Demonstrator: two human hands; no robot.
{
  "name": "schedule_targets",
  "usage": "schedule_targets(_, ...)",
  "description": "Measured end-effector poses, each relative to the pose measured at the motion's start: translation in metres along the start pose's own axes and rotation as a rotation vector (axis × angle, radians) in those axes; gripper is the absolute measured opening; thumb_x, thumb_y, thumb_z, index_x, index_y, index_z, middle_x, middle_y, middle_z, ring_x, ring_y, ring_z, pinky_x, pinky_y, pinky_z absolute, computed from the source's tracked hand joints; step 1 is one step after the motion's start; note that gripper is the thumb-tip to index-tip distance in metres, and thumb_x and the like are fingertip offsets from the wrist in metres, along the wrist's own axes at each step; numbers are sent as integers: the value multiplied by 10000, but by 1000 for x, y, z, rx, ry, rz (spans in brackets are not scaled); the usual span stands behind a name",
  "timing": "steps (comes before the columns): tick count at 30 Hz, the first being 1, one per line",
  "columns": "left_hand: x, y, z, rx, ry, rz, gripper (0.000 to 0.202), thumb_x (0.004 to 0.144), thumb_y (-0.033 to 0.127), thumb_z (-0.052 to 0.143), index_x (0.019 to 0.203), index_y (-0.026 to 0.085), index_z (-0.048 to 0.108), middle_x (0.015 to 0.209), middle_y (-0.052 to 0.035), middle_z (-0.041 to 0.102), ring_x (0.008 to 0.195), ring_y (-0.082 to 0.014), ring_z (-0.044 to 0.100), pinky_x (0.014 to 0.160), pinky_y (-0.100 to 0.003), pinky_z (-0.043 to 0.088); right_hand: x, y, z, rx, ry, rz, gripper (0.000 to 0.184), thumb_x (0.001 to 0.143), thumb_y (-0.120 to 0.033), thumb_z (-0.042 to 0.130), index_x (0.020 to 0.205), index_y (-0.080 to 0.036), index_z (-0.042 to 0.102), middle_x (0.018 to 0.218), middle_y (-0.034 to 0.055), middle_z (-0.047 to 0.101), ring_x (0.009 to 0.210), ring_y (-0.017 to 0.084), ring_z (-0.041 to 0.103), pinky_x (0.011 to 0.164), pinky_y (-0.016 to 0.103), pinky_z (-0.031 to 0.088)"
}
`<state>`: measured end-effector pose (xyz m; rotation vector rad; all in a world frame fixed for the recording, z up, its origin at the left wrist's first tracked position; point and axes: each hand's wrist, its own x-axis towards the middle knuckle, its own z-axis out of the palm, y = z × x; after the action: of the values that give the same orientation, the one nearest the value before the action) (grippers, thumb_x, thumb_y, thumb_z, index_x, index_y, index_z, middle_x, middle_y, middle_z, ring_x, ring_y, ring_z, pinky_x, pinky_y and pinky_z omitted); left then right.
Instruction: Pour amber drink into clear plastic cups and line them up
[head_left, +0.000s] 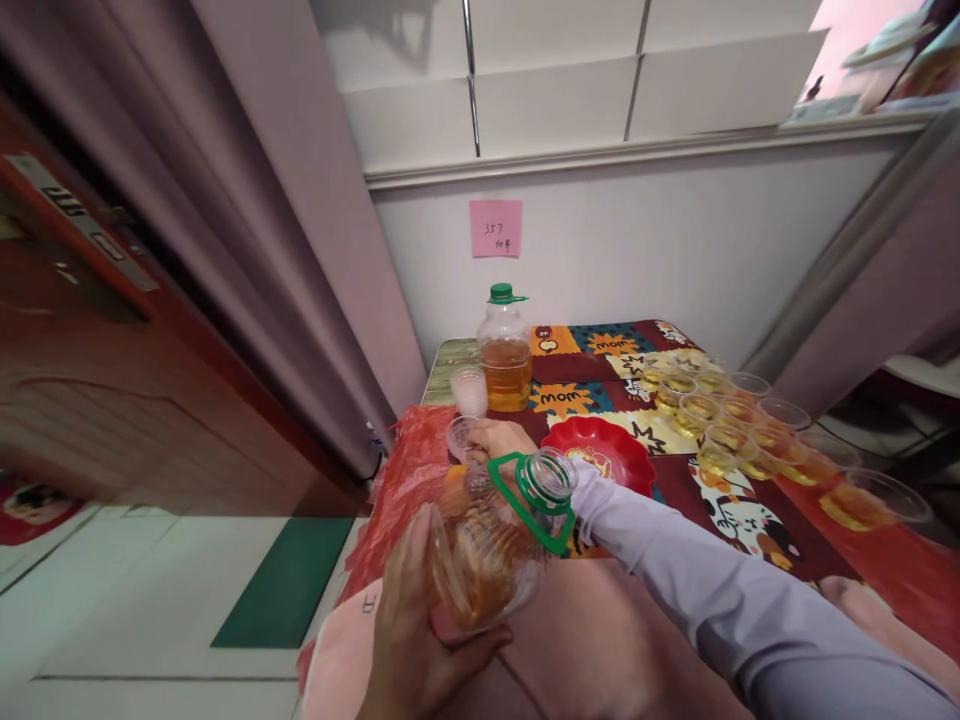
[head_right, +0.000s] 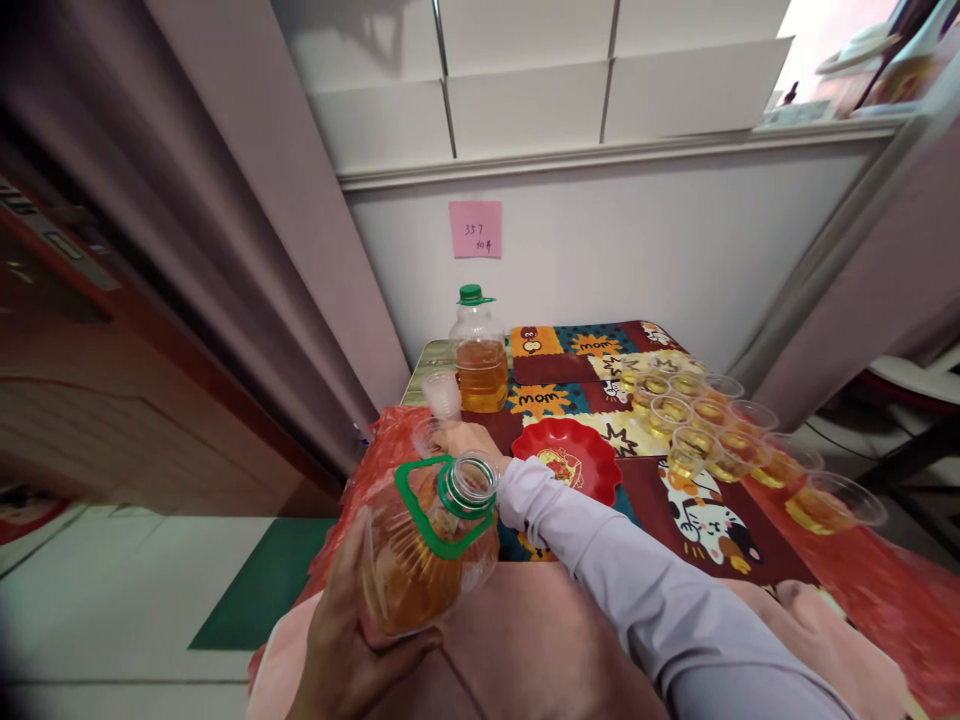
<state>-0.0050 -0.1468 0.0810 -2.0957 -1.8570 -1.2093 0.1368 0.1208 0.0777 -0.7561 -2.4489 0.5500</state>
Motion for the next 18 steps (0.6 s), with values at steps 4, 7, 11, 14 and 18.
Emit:
schedule_targets(4,0,2,-1,15,13,-6,1421,790,758,964,1896,349,171,1710,-247,662,1502,-519,700,1105,-686,690,-1,1,-2,-1,3,-13,112,981,-227,797,981,-303,880,1145,28,866,1021,291,830,828,380,650)
schedule_targets(7,0,4,-2,14,16,6,1416,797,748,965,1896,344,169,1689,-257,675,1489,-511,712,1105,-675,690,-3,-2,-5,-18,17,-4,92,1038,-270,792,1007,-244,875,1144,63,857,1012,267,807,852,358,636)
schedule_targets(11,0,5,-3,5,2,-4,1386,801,743,961,1888,332,206,1692,-278,663,1486,-515,714,1104,-696,681,-6,-10,-11,-28,49,-3,160,1103,-278,751,998,-216,854,1108,74,842,997,245,780,874,335,613)
schedule_targets(14,0,6,-3,-4,8,-13,1361,810,757,945,1884,344,218,1700,-268,661,1485,-512,717,1105,-708,676,-7,-16,-17,-23,77,-14,125,1109,-222,735,1048,-211,844,1129,74,830,1019,234,775,901,323,597)
schedule_targets(18,1,7,-2,11,19,-1,1401,788,749,968,1890,347,202,1687,-260,677,1495,-522,704,1115,-711,671,-9,-21,-38,-10,130,-25,138,1125,-209,691,1115,-232,827,1143,76,817,1053,229,777,942,320,597)
